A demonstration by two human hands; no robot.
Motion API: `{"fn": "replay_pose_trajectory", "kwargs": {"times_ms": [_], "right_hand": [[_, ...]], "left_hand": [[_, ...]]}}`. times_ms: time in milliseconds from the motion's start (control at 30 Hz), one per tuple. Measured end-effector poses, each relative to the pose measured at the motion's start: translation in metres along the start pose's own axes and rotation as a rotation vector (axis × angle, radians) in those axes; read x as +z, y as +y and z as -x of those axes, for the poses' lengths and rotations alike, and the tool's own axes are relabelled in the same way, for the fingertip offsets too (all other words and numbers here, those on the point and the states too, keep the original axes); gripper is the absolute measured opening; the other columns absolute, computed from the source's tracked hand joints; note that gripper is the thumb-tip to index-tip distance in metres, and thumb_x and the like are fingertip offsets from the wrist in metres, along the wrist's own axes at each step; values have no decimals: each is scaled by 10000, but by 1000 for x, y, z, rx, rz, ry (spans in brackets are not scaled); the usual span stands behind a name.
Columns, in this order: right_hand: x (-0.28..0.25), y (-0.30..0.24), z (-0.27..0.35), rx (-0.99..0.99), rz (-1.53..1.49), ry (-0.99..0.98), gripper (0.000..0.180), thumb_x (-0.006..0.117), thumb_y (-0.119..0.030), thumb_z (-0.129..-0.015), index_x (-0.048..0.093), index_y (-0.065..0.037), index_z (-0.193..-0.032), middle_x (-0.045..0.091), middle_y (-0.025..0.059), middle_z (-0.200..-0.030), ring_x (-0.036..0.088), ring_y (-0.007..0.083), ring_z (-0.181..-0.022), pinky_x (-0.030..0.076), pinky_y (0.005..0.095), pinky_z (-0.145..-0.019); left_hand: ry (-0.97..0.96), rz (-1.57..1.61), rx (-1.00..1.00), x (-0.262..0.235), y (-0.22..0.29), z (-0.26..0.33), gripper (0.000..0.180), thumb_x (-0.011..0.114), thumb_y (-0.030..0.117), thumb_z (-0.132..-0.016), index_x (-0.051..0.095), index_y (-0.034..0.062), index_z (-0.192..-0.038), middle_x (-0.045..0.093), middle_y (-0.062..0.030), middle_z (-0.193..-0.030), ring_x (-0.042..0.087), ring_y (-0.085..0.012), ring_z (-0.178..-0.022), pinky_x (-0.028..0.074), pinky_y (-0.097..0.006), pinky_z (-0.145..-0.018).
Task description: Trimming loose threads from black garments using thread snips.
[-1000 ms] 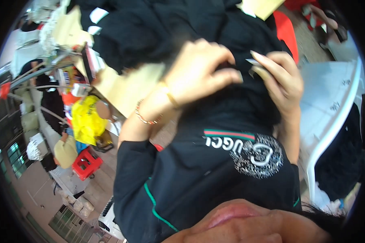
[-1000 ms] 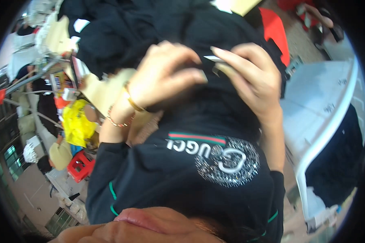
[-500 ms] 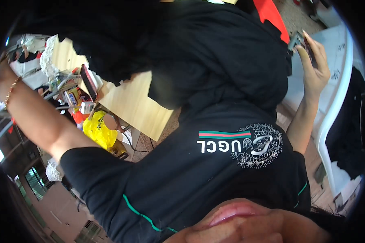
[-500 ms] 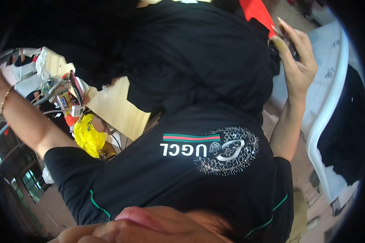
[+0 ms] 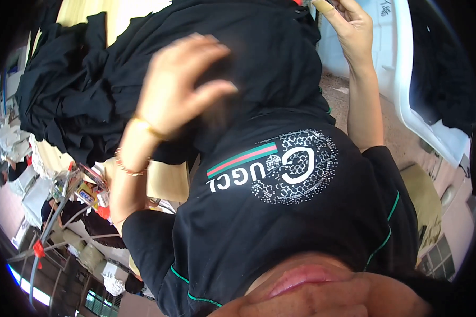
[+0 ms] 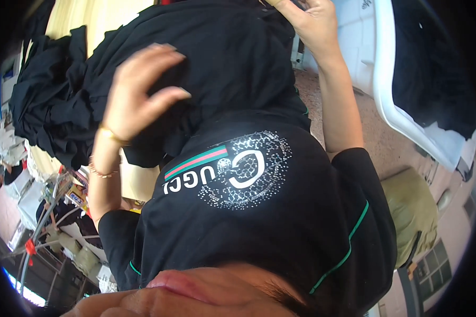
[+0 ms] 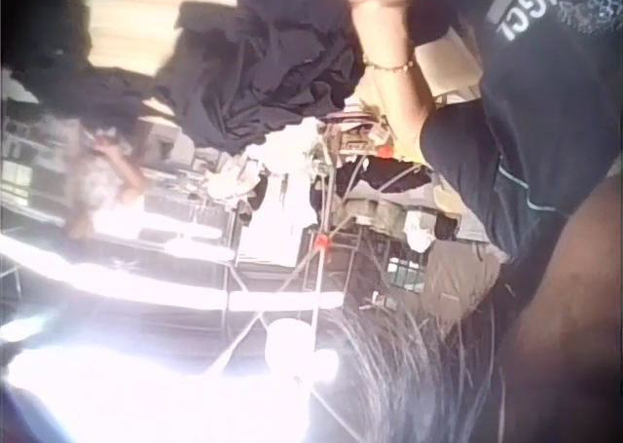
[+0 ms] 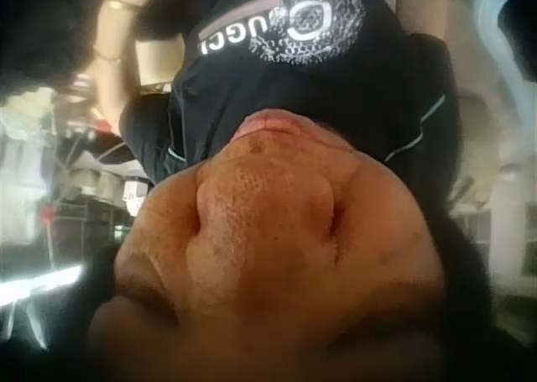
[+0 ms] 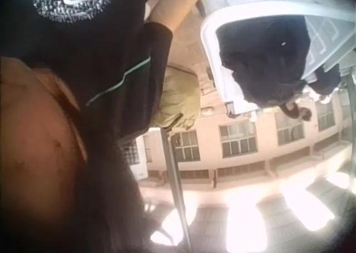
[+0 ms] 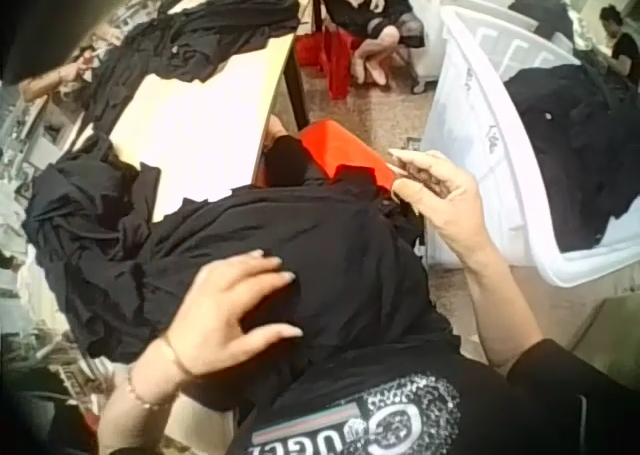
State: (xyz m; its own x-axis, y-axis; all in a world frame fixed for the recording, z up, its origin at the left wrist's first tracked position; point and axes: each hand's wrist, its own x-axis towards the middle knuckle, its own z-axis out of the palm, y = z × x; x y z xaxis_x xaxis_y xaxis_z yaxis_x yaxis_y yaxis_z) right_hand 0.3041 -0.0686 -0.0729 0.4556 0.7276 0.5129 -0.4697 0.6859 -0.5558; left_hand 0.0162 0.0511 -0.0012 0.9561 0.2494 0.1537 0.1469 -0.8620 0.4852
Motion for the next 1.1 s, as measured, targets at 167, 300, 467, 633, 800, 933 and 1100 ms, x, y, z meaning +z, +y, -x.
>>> {"fn": "replay_pose_trajectory", "kwargs": {"times_ms": [167, 300, 467, 633, 800, 933, 1100], "right_hand": [[2, -27, 7, 388, 833, 229, 441, 714, -19, -885, 585, 28, -1304, 630, 13, -1059, 615, 102, -973, 496, 243, -853], [-6, -32, 11, 470, 775, 260, 491, 727, -22, -871, 556, 29, -1329, 640, 42, -1135, 616, 121, -1019, 497, 260, -903], [-16, -24, 19, 474, 701, 276, 459, 717, -19, -877, 570, 36, -1308, 649, 51, -1137, 622, 126, -1020, 499, 263, -899], [-10, -23, 20, 565, 759, 158, 386, 713, -15, -876, 621, 35, -1247, 649, 32, -1095, 613, 106, -974, 492, 248, -875], [24, -18, 18, 585, 928, -169, 365, 719, 8, -829, 664, 22, -1189, 619, 50, -1013, 634, 125, -925, 511, 252, -820], [42, -9, 18, 615, 747, -244, 392, 675, 74, -790, 670, 29, -1178, 603, 66, -976, 668, 168, -921, 545, 269, -807], [24, -4, 28, 565, 912, -480, 404, 698, 58, -811, 673, 10, -1211, 628, 60, -1054, 613, 130, -937, 493, 244, -852]], "left_hand": [[36, 105, -48, 28, 2, -2, 100, 686, 67, -853, 671, 52, -951, 664, -73, -966, 639, -297, -943, 479, -377, -892], [-77, 526, -220, -26, 14, 14, 48, 613, 2, -912, 628, -29, -946, 618, -109, -871, 613, -205, -803, 476, -284, -742], [187, 591, -428, -77, 3, 72, 55, 578, -33, -885, 604, -55, -928, 597, -96, -920, 551, -166, -846, 426, -254, -780], [634, 637, -592, -102, -22, 161, 86, 553, 2, -949, 609, -31, -1005, 594, -106, -986, 516, -122, -872, 401, -229, -791], [388, -27, -933, -66, -66, 191, 158, 579, 78, -981, 657, -1, -1093, 677, -49, -972, 618, -131, -885, 496, -271, -840], [57, -431, -960, -55, -38, 165, 233, 533, 28, -928, 644, 37, -1132, 678, -188, -1058, 676, -317, -974, 525, -376, -860], [548, -486, -746, -48, 47, 77, 265, 566, -46, -906, 677, 55, -1125, 670, -87, -1063, 647, -185, -884, 507, -280, -756]]}}
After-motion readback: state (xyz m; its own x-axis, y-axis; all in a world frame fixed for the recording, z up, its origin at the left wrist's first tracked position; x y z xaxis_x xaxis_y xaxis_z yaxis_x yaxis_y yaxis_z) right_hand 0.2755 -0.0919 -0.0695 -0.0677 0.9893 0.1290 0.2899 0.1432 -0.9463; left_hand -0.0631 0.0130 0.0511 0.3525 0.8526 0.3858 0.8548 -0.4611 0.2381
